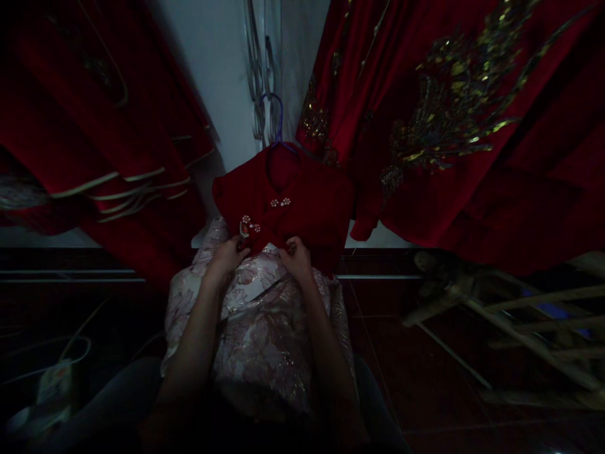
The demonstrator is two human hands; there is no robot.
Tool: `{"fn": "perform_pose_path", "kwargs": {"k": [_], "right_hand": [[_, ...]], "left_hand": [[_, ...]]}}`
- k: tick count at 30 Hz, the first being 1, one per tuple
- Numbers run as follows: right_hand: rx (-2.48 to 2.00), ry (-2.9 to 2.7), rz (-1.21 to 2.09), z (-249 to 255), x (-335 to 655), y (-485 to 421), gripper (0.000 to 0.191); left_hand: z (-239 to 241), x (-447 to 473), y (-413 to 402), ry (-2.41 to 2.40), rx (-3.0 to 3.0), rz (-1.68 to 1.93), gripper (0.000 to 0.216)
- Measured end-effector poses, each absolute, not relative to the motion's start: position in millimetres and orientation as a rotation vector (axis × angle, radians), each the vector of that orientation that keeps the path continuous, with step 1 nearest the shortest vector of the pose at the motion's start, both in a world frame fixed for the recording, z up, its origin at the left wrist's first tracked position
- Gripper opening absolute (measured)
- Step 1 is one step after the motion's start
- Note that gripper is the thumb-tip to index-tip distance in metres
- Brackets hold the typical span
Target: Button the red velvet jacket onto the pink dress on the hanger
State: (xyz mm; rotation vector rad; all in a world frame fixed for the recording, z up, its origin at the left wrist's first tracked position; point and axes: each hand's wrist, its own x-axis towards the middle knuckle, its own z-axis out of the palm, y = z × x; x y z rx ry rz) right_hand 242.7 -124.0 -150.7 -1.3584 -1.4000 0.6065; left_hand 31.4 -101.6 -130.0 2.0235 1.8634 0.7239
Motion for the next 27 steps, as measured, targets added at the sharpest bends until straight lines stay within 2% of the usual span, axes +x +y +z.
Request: {"fn": "perform_pose_path", "kwargs": {"k": [3,7,9,13,17,22,24,27], "right_hand": [[-1.315,-1.288,0.507,-144.7,238.8,-124.7,0.015],[-1.358,-1.426,0.162,-123.7,245.0,-135.8,0.012],[-1.357,-1.456,0.115,-112.2,250.2,-142.4,0.012],[-1.331,-1.344,0.349,-99.0,253.8,-151.5,0.014],[-1.321,-1.374,0.517,-107.6,240.4,-151.1,0.017],[-1.247,-1.153,0.752,-158.0,201.0,-135.2,0.024],[-1.114,-1.033,0.897,-181.5,186.2,-128.6,0.030],[-0.983,-0.938,0.911,-204.9,175.4,-124.3,0.029]], "left_hand": [[-116.4,30.6,-108.7,2.032,1.986,0.794,0.025],[-97.9,28.2,-116.0,2.125,1.887,1.049,0.025],[-92.3,31.1,-119.2,2.097,1.863,1.130,0.023],[-111.5,56.0,-123.2,1.815,1.846,1.229,0.016],[-172.7,91.0,-123.6,1.558,1.815,1.411,0.024],[-223.0,100.4,-121.5,1.450,1.569,1.654,0.045],[-225.4,96.3,-120.1,1.389,1.496,1.740,0.044],[-223.3,91.3,-117.7,1.337,1.380,1.828,0.033]]}}
